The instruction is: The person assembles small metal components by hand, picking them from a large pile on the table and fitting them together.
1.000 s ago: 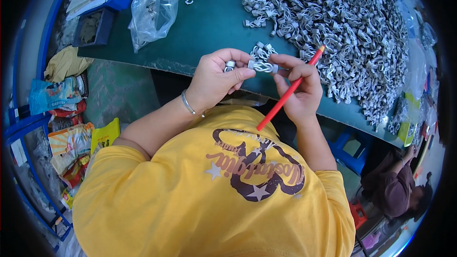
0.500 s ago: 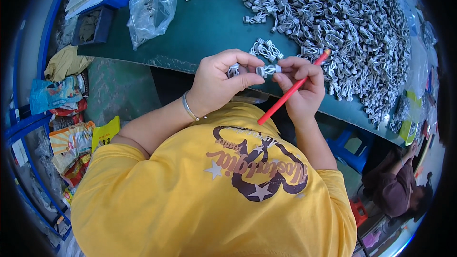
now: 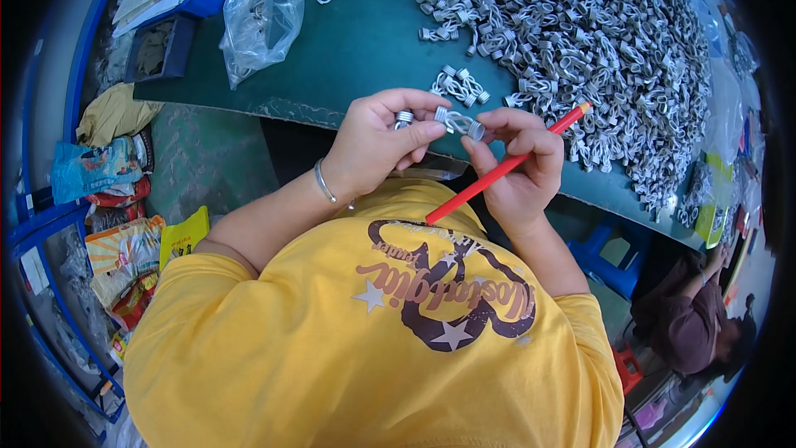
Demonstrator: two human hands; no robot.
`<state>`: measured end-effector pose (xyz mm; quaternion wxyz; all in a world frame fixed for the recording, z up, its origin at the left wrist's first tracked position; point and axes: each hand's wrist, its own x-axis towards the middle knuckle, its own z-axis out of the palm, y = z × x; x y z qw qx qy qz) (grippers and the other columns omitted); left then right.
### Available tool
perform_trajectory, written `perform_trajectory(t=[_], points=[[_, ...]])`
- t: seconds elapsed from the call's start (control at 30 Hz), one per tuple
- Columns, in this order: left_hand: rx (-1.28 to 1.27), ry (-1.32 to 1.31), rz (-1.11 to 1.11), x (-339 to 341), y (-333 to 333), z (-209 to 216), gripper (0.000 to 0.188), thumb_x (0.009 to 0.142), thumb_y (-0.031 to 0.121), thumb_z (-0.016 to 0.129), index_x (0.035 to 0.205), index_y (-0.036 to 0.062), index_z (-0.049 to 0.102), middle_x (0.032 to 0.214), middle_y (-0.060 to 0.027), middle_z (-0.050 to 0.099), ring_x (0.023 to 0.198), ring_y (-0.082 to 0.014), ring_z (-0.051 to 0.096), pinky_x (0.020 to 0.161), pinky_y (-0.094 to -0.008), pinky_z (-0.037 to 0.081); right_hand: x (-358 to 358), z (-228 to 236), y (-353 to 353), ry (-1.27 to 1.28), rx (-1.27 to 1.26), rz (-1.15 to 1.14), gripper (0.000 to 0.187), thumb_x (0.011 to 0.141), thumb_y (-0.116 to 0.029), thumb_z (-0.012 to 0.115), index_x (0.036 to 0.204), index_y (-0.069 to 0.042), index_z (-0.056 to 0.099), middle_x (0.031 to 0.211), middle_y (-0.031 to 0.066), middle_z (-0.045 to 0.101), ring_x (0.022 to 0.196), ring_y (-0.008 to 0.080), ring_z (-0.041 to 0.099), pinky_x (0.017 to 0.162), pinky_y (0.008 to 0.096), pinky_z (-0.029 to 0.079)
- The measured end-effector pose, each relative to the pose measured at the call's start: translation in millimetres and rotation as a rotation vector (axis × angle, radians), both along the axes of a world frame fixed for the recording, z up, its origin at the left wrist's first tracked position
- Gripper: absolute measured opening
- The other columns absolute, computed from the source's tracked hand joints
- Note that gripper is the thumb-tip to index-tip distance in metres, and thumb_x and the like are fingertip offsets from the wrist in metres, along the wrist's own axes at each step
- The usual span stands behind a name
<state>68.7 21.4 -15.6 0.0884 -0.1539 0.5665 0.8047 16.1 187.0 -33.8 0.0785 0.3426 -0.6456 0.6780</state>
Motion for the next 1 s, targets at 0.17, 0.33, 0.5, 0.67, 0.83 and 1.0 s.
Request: perform_trajectory(t=[0.17, 0.33, 0.5, 0.67, 0.83, 1.0], points=[[-0.237, 0.163, 0.005, 2, -4, 3, 0.022, 0.077, -0.001, 0.066, 0.099, 0.0009, 0.063, 0.079, -0.0014, 0.058, 0.057, -0.0036, 0.05, 0.045, -0.0151, 0.038, 2, -17, 4, -0.213, 0.029, -0.002, 0.032, 0.073, 0.011, 0.067, 0.081, -0.002, 0.039, 0.093, 0.0169, 0.06, 0.075, 0.0147, 0.061, 0.066, 0.0241, 0.052], [-0.577, 0.643, -0.009, 2, -4, -3, 0.026, 0.07, -0.004, 0.072, 0.094, 0.0018, 0.065, 0.078, -0.0044, 0.06, 0.065, -0.0072, 0.055, 0.054, -0.0188, 0.041, 7, -23, -1, -0.229, 0.009, 0.031, 0.032, 0.073, 0.011, 0.066, 0.082, -0.002, 0.039, 0.094, 0.0174, 0.06, 0.076, 0.0152, 0.063, 0.067, 0.0239, 0.053], [-0.596, 0.664, -0.034, 3, -4, -3, 0.027, 0.068, -0.005, 0.072, 0.093, 0.0022, 0.065, 0.08, -0.0047, 0.06, 0.066, -0.0082, 0.055, 0.056, -0.0191, 0.042, 9, -23, 2, -0.185, 0.041, 0.029, 0.033, 0.072, 0.011, 0.067, 0.082, -0.003, 0.039, 0.095, 0.0174, 0.059, 0.074, 0.0145, 0.061, 0.065, 0.0233, 0.052], [-0.309, 0.248, -0.117, -1, -3, -3, 0.025, 0.078, -0.004, 0.062, 0.103, 0.0007, 0.06, 0.084, -0.0024, 0.057, 0.064, -0.0056, 0.05, 0.056, -0.0175, 0.04, -6, -6, 27, -0.216, -0.033, 0.0, 0.036, 0.072, 0.012, 0.066, 0.084, -0.005, 0.037, 0.096, 0.0169, 0.057, 0.074, 0.0124, 0.055, 0.067, 0.0235, 0.049], [0.162, 0.074, -0.043, -4, -4, -12, 0.037, 0.072, -0.013, 0.046, 0.107, 0.0013, 0.05, 0.104, -0.0084, 0.054, 0.081, -0.0123, 0.052, 0.07, -0.023, 0.047, -74, 32, 114, 0.101, -0.05, -0.642, 0.033, 0.074, 0.011, 0.061, 0.084, -0.008, 0.037, 0.09, 0.0121, 0.058, 0.072, 0.0111, 0.049, 0.068, 0.0229, 0.042], [0.295, 0.073, -0.056, -7, 6, -8, 0.039, 0.071, -0.013, 0.043, 0.107, 0.0012, 0.046, 0.11, -0.0134, 0.053, 0.105, -0.0225, 0.055, 0.086, -0.0309, 0.049, -154, 99, 256, 0.534, -0.091, -1.267, 0.03, 0.075, 0.005, 0.064, 0.084, -0.004, 0.037, 0.087, 0.0122, 0.053, 0.078, 0.0158, 0.052, 0.07, 0.0269, 0.047]])
